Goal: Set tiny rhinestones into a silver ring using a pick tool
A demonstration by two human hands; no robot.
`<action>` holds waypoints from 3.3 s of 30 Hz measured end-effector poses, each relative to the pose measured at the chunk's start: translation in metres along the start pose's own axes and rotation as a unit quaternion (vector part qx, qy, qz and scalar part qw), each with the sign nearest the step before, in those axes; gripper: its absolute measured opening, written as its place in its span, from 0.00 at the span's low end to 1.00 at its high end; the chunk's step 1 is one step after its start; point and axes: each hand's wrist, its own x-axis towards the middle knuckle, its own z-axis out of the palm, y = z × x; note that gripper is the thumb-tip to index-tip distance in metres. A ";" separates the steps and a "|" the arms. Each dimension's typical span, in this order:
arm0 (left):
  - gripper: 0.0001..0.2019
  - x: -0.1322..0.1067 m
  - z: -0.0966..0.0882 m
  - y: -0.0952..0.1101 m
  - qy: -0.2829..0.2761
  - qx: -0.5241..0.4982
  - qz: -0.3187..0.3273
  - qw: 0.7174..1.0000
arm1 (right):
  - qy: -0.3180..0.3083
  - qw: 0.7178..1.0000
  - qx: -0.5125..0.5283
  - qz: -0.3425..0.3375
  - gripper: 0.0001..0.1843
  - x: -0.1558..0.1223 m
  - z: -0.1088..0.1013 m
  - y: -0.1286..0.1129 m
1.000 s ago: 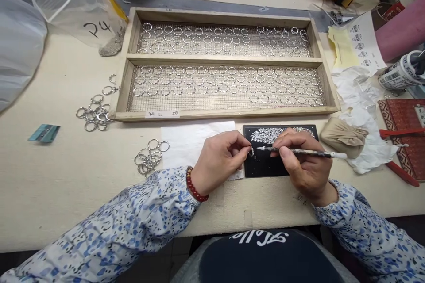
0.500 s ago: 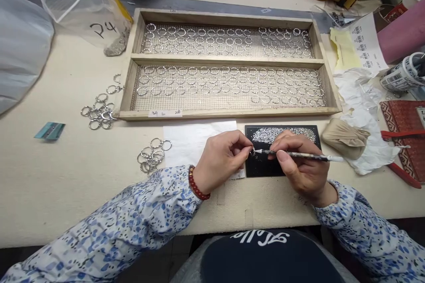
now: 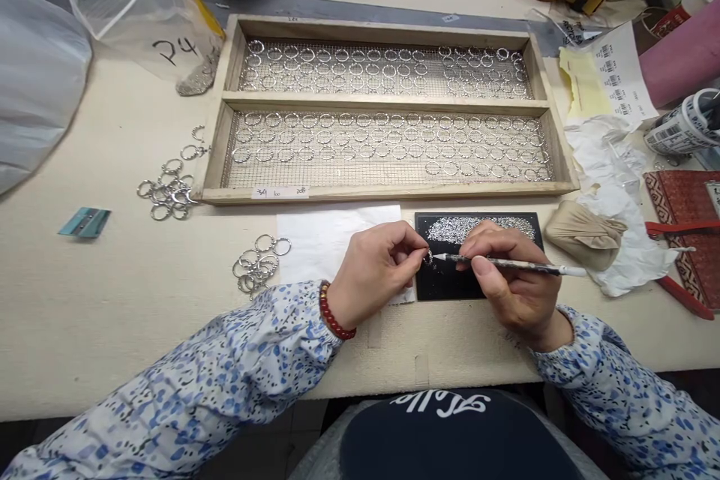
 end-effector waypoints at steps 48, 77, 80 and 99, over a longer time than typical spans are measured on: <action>0.05 0.000 0.000 0.001 0.004 0.016 0.009 1.000 | -0.004 0.999 -0.009 -0.037 0.09 -0.001 0.000 0.003; 0.05 0.000 0.001 -0.002 0.007 0.014 0.025 1.000 | -0.022 0.999 0.001 -0.045 0.11 -0.001 -0.001 0.004; 0.05 0.000 0.001 -0.002 0.008 0.017 0.030 0.999 | -0.024 0.999 0.001 -0.046 0.12 -0.001 -0.001 0.004; 0.03 0.000 -0.001 0.000 -0.004 -0.017 -0.011 1.000 | 0.055 0.987 -0.149 -0.002 0.06 -0.003 -0.009 0.013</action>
